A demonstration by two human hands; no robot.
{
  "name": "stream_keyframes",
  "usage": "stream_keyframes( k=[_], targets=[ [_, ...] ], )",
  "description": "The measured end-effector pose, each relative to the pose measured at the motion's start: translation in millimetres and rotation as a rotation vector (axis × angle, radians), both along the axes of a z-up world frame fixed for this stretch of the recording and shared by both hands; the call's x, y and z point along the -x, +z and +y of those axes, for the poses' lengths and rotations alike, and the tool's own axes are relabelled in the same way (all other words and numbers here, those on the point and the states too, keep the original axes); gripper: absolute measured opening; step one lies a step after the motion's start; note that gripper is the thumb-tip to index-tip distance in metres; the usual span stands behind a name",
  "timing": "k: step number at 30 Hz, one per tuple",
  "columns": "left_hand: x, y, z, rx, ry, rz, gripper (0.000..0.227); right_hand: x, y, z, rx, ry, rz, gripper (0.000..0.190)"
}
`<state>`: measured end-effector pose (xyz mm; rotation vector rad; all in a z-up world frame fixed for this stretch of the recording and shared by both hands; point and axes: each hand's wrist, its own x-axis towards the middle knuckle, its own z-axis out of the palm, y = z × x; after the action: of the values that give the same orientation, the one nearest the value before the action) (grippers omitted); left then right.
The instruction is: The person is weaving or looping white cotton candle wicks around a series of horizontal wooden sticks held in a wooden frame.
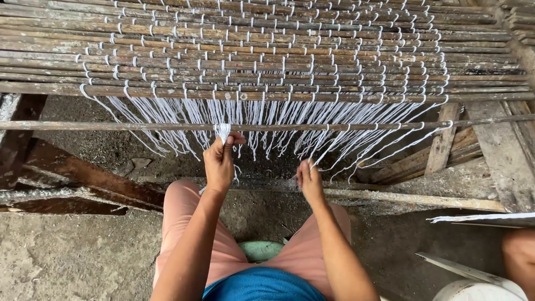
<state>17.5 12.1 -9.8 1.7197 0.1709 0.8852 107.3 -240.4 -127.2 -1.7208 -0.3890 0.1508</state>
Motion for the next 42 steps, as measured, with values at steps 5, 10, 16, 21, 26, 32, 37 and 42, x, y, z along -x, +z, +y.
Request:
stream_keyframes(
  k=[5, 10, 16, 21, 26, 32, 37, 42],
  targets=[
    [-1.2, 0.7, 0.6, -0.008, 0.004, -0.003, 0.029, -12.7, -54.9, -7.3, 0.161, -0.031, -0.211, 0.033],
    [-4.3, -5.3, 1.9, -0.037, 0.014, 0.015, 0.027, 0.9, -75.4, -16.8, 0.088, -0.029, -0.287, 0.038],
    [0.6, -11.9, 0.4, 0.116, -0.046, 0.017, 0.027, 21.8, -136.5, -13.9, 0.868, 0.444, 0.658, 0.055],
    [2.5, -29.2, -0.5, 0.195, -0.101, -0.028, 0.031, 36.2, 26.7, 79.1, 0.052, 0.391, 0.152, 0.019],
    [9.9, -7.8, -10.0, 0.291, -0.109, -0.051, 0.027, 44.8, 135.3, 135.0, -0.235, 0.184, -0.034, 0.016],
    [9.2, -6.1, -15.8, 0.331, -0.104, -0.066, 0.025, 37.4, 158.1, 160.8, -0.326, 0.193, -0.218, 0.001],
    [6.4, -10.0, -13.1, 0.341, -0.084, -0.075, 0.022, 35.0, 154.6, 153.4, -0.400, 0.135, -0.168, 0.009],
    [12.1, -10.4, -12.5, 0.276, -0.086, -0.078, 0.019, 45.1, 159.2, 148.3, -0.315, 0.225, -0.145, 0.010]
  ],
)
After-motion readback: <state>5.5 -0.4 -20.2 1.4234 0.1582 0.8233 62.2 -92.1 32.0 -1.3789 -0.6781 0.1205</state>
